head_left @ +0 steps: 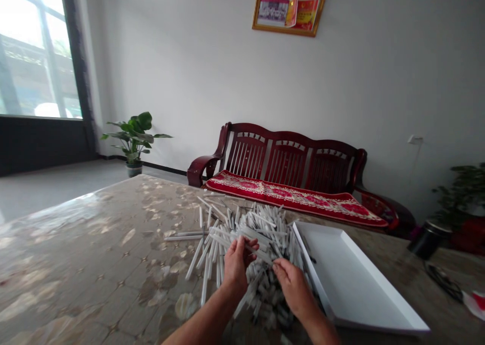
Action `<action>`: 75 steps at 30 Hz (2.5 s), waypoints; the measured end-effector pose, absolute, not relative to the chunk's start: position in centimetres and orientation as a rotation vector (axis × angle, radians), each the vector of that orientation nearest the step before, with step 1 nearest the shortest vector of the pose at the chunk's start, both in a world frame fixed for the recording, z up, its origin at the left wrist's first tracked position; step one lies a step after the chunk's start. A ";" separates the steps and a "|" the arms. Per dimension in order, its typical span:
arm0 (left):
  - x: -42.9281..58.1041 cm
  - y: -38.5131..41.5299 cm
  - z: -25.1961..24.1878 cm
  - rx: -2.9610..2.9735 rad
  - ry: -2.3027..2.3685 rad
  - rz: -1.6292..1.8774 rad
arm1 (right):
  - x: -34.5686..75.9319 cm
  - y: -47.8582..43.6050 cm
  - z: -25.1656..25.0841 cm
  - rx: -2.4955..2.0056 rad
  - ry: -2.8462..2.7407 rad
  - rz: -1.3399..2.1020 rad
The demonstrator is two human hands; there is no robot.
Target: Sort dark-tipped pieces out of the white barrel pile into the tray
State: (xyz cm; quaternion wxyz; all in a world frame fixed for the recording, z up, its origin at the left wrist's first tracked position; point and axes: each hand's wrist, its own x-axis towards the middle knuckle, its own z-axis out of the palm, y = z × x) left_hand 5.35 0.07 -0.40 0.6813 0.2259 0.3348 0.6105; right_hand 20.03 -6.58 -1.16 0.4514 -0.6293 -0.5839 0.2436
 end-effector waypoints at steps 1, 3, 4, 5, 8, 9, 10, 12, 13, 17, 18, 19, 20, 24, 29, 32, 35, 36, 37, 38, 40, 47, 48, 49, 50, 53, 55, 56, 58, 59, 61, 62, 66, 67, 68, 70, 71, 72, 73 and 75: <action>5.2 0.2 -0.5 0.520 0.769 1.395 | 20.3 -6.6 -1.2 -1.590 -1.469 0.509; 5.0 0.5 -0.6 0.615 0.813 1.443 | 21.0 -6.7 -1.2 -1.639 -1.452 0.427; 4.9 0.7 -0.7 0.695 0.844 1.450 | 21.4 -6.7 -1.3 -1.647 -1.415 0.417; 4.9 0.8 -0.9 0.794 0.878 1.442 | 21.7 -6.7 -1.5 -1.645 -1.371 0.410; 5.2 0.8 -1.6 1.141 0.984 1.379 | 22.4 -6.7 -1.9 -1.630 -1.281 0.366; 5.3 0.6 -1.9 1.244 1.013 1.368 | 22.5 -6.7 -2.1 -1.634 -1.282 0.346; 5.3 0.5 -2.1 1.333 1.034 1.368 | 22.5 -6.7 -2.2 -1.643 -1.296 0.329; 5.4 0.1 -2.4 1.474 1.055 1.383 | 22.2 -6.7 -2.4 -1.659 -1.344 0.300; 5.3 -0.1 -2.4 1.528 1.052 1.387 | 22.0 -6.7 -2.5 -1.659 -1.372 0.279; 5.4 -0.7 -2.0 1.595 1.013 1.383 | 20.9 -6.7 -2.7 -1.584 -1.496 0.136; 5.6 -0.8 -1.8 1.565 0.982 1.376 | 20.7 -6.6 -2.7 -1.560 -1.524 0.106; 5.8 -0.8 -1.7 1.517 0.941 1.367 | 20.5 -6.6 -2.7 -1.539 -1.552 0.085; 6.0 -0.9 -1.6 1.454 0.898 1.356 | 20.3 -6.5 -2.6 -1.523 -1.578 0.069; 6.4 -0.9 -1.4 1.078 0.839 1.380 | 20.8 -6.3 -2.1 -1.556 -1.589 -0.014; 5.7 0.0 -0.9 0.659 0.852 1.501 | 22.1 -6.6 -1.8 -1.694 -1.556 -0.134; 4.8 0.9 -0.7 0.562 0.867 1.572 | 21.8 -6.9 -1.7 -1.723 -1.615 -0.154; 3.8 2.0 -0.4 0.558 0.906 1.676 | 20.4 -6.9 -1.1 -1.688 -1.695 -0.146; 3.4 2.3 -0.4 0.569 0.937 1.716 | 19.8 -6.9 -0.7 -1.675 -1.728 -0.139; 3.0 2.7 -0.3 0.581 0.975 1.751 | 19.2 -6.8 -0.3 -1.667 -1.767 -0.132; 2.6 3.0 -0.3 0.588 1.014 1.777 | 18.5 -6.7 0.1 -1.663 -1.808 -0.127; 1.9 3.6 -0.4 0.578 1.077 1.805 | 17.2 -6.4 1.0 -1.669 -1.891 -0.134; 1.5 4.3 -1.1 0.528 1.069 1.813 | 13.6 -3.5 2.4 -1.730 -2.133 -0.351; 1.5 4.3 -1.1 0.527 1.064 1.815 | 13.3 -3.0 2.3 -1.755 -2.156 -0.388; 1.5 4.4 -1.1 0.525 1.061 1.819 | 12.9 -2.5 2.2 -1.782 -2.177 -0.421; 1.5 4.4 -1.0 0.521 1.059 1.822 | 12.5 -2.2 2.1 -1.807 -2.198 -0.448; 1.5 4.4 -1.0 0.511 1.049 1.817 | 11.6 -1.5 1.6 -1.858 -2.251 -0.497; 1.6 4.4 -1.0 0.515 1.036 1.806 | 11.1 -1.3 1.3 -1.884 -2.265 -0.495; 1.6 4.4 -1.0 0.516 1.029 1.799 | 11.0 -1.3 1.2 -1.894 -2.261 -0.490; 1.7 4.4 -1.1 0.510 1.018 1.789 | 11.0 -1.5 1.2 -1.899 -2.234 -0.485; 1.7 4.4 -1.1 0.502 1.012 1.789 | 11.1 -1.6 1.3 -1.895 -2.209 -0.487; 1.6 4.5 -1.0 0.486 1.002 1.797 | 11.5 -1.8 1.7 -1.885 -2.151 -0.487; 1.5 4.5 -1.0 0.479 1.001 1.803 | 11.8 -2.0 2.0 -1.881 -2.122 -0.482; 1.3 4.5 -0.8 0.442 0.987 1.821 | 13.2 -2.8 2.9 -1.867 -2.010 -0.456; 1.4 4.4 -0.8 0.419 0.963 1.809 | 13.6 -2.9 3.0 -1.856 -1.980 -0.450; 1.5 4.3 -0.7 0.393 0.927 1.789 | 14.1 -3.1 3.1 -1.835 -1.951 -0.444; 1.9 3.8 -0.5 0.344 0.848 1.726 | 15.1 -3.4 2.9 -1.764 -1.891 -0.422; 2.2 3.5 -0.4 0.326 0.816 1.687 | 15.6 -3.5 2.7 -1.719 -1.866 -0.405; 2.5 3.2 -0.3 0.311 0.796 1.649 | 16.0 -3.6 2.5 -1.675 -1.844 -0.386; 2.9 2.9 -0.3 0.298 0.785 1.615 | 16.4 -3.7 2.3 -1.637 -1.827 -0.367; 3.4 2.3 -0.2 0.278 0.774 1.553 | 17.0 -3.8 2.0 -1.587 -1.799 -0.338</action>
